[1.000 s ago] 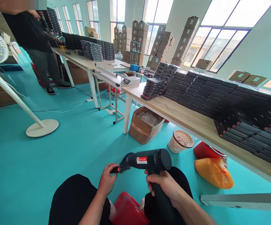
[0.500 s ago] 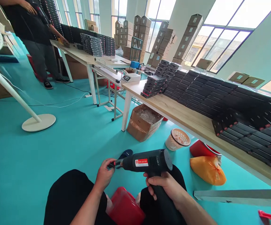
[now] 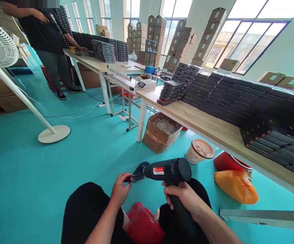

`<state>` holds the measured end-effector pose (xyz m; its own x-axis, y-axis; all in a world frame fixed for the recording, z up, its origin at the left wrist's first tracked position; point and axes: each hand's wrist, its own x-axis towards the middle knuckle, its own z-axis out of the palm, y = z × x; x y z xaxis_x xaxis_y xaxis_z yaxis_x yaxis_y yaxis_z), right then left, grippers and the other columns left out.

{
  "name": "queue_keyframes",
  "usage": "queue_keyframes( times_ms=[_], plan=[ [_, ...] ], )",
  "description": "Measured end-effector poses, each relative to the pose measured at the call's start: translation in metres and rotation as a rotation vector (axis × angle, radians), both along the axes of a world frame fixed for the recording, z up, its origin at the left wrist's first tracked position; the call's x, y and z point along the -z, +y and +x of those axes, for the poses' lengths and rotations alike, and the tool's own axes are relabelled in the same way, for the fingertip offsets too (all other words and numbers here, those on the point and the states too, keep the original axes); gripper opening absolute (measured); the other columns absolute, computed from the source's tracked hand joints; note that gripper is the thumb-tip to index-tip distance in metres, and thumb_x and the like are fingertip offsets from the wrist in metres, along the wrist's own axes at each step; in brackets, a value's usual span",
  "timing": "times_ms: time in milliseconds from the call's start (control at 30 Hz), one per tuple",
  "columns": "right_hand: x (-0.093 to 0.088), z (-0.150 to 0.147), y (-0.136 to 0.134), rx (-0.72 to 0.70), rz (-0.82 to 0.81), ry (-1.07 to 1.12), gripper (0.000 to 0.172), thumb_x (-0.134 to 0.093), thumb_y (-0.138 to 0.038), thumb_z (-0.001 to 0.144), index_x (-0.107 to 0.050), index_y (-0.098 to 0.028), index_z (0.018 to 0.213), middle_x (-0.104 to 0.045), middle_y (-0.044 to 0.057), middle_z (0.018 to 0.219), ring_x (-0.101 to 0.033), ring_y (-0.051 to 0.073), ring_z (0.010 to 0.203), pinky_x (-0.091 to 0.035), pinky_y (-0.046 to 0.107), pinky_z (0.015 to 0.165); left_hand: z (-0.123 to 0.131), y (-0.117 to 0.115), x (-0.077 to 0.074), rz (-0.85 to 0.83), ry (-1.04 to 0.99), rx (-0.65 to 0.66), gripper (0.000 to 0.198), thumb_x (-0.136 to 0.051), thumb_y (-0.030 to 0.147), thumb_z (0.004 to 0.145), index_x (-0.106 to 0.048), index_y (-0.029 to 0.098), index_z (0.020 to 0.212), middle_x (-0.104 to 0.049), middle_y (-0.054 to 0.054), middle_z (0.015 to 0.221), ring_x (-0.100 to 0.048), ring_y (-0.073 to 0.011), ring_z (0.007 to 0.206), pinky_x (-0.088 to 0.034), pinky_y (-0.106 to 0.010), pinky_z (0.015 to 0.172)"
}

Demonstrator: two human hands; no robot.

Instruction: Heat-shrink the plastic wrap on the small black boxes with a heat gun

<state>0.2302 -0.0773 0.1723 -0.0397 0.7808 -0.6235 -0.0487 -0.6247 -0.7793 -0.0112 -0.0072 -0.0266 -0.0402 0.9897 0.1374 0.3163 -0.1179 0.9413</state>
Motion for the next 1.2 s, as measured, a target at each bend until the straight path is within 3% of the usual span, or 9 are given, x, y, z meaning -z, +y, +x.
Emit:
queue_keyframes(
  times_ms=[167, 333, 433, 533, 633, 733, 800, 1000, 1200],
  plan=[
    [0.0, -0.002, -0.004, -0.13, 0.019, 0.162, 0.036, -0.071, -0.031, 0.064, -0.065, -0.013, 0.095, -0.064, 0.001, 0.053, -0.053, 0.015, 0.044, -0.039, 0.028, 0.048, 0.0, 0.004, -0.002, -0.007, -0.038, -0.037, 0.03, -0.063, 0.024, 0.066, -0.077, 0.023, 0.092, -0.071, -0.006, 0.097, -0.066, -0.0244, 0.092, -0.052, -0.04, 0.088],
    [0.009, 0.013, -0.002, 0.091, 0.04, 0.019, 0.03, -0.072, -0.031, 0.066, -0.066, -0.013, 0.091, -0.063, 0.001, 0.058, -0.054, 0.015, 0.049, -0.041, 0.028, 0.048, 0.0, 0.005, -0.006, -0.063, -0.105, -0.034, 0.028, -0.063, 0.028, 0.066, -0.077, 0.023, 0.089, -0.073, -0.005, 0.093, -0.066, -0.024, 0.087, -0.053, -0.038, 0.085],
    [0.012, 0.026, -0.002, 0.014, 0.031, 0.111, 0.032, -0.073, -0.031, 0.065, -0.067, -0.012, 0.09, -0.066, 0.003, 0.066, -0.056, 0.015, 0.052, -0.041, 0.028, 0.047, -0.001, 0.005, -0.005, -0.061, -0.106, -0.044, 0.028, -0.063, 0.027, 0.066, -0.078, 0.023, 0.089, -0.073, -0.006, 0.093, -0.066, -0.0239, 0.086, -0.053, -0.038, 0.085],
    [0.009, 0.028, -0.004, 0.027, 0.047, 0.098, 0.033, -0.073, -0.031, 0.066, -0.066, -0.013, 0.092, -0.065, 0.001, 0.062, -0.055, 0.014, 0.049, -0.04, 0.027, 0.048, 0.0, 0.006, -0.003, -0.061, -0.104, -0.04, 0.027, -0.064, 0.03, 0.067, -0.077, 0.022, 0.09, -0.073, -0.006, 0.093, -0.066, -0.0243, 0.085, -0.054, -0.039, 0.084],
    [0.002, 0.019, -0.007, -0.008, 0.011, 0.014, 0.03, -0.07, -0.031, 0.068, -0.065, -0.013, 0.09, -0.062, 0.0, 0.052, -0.052, 0.013, 0.044, -0.039, 0.027, 0.049, -0.001, 0.006, -0.002, -0.057, -0.101, -0.018, 0.026, -0.064, 0.031, 0.069, -0.077, 0.022, 0.089, -0.073, -0.007, 0.094, -0.067, -0.0247, 0.087, -0.053, -0.039, 0.085],
    [-0.003, 0.003, -0.009, -0.143, 0.009, 0.116, 0.03, -0.069, -0.028, 0.065, -0.065, -0.013, 0.091, -0.063, 0.001, 0.051, -0.051, 0.013, 0.043, -0.038, 0.027, 0.049, -0.001, 0.005, -0.001, -0.064, -0.087, 0.0, 0.028, -0.067, 0.029, 0.067, -0.077, 0.022, 0.091, -0.074, -0.007, 0.097, -0.066, -0.0261, 0.094, -0.051, -0.04, 0.09],
    [-0.001, -0.003, -0.008, -0.155, 0.022, 0.171, 0.034, -0.07, -0.027, 0.064, -0.065, -0.013, 0.094, -0.065, 0.001, 0.053, -0.052, 0.013, 0.044, -0.039, 0.027, 0.049, -0.002, 0.006, -0.001, -0.105, -0.108, -0.005, 0.03, -0.069, 0.029, 0.064, -0.076, 0.021, 0.092, -0.074, -0.006, 0.096, -0.066, -0.0268, 0.095, -0.05, -0.04, 0.09],
    [0.005, 0.016, 0.006, 0.097, 0.07, 0.144, 0.03, -0.074, -0.033, 0.067, -0.066, -0.013, 0.088, -0.064, 0.001, 0.062, -0.055, 0.013, 0.05, -0.042, 0.026, 0.048, -0.004, 0.003, -0.016, -0.427, -0.492, -0.044, 0.038, -0.061, 0.033, 0.065, -0.072, 0.019, 0.098, -0.076, -0.004, 0.088, -0.068, -0.0242, 0.081, -0.052, -0.036, 0.074],
    [-0.006, 0.026, 0.016, 0.016, 0.108, 0.224, 0.032, -0.075, -0.032, 0.066, -0.068, -0.011, 0.09, -0.067, 0.004, 0.071, -0.062, 0.016, 0.055, -0.045, 0.028, 0.049, 0.001, 0.0, -0.032, -0.543, -0.724, -0.027, 0.041, -0.06, 0.034, 0.069, -0.07, 0.016, 0.104, -0.075, -0.005, 0.089, -0.067, -0.0237, 0.082, -0.05, -0.034, 0.073]
  ],
)
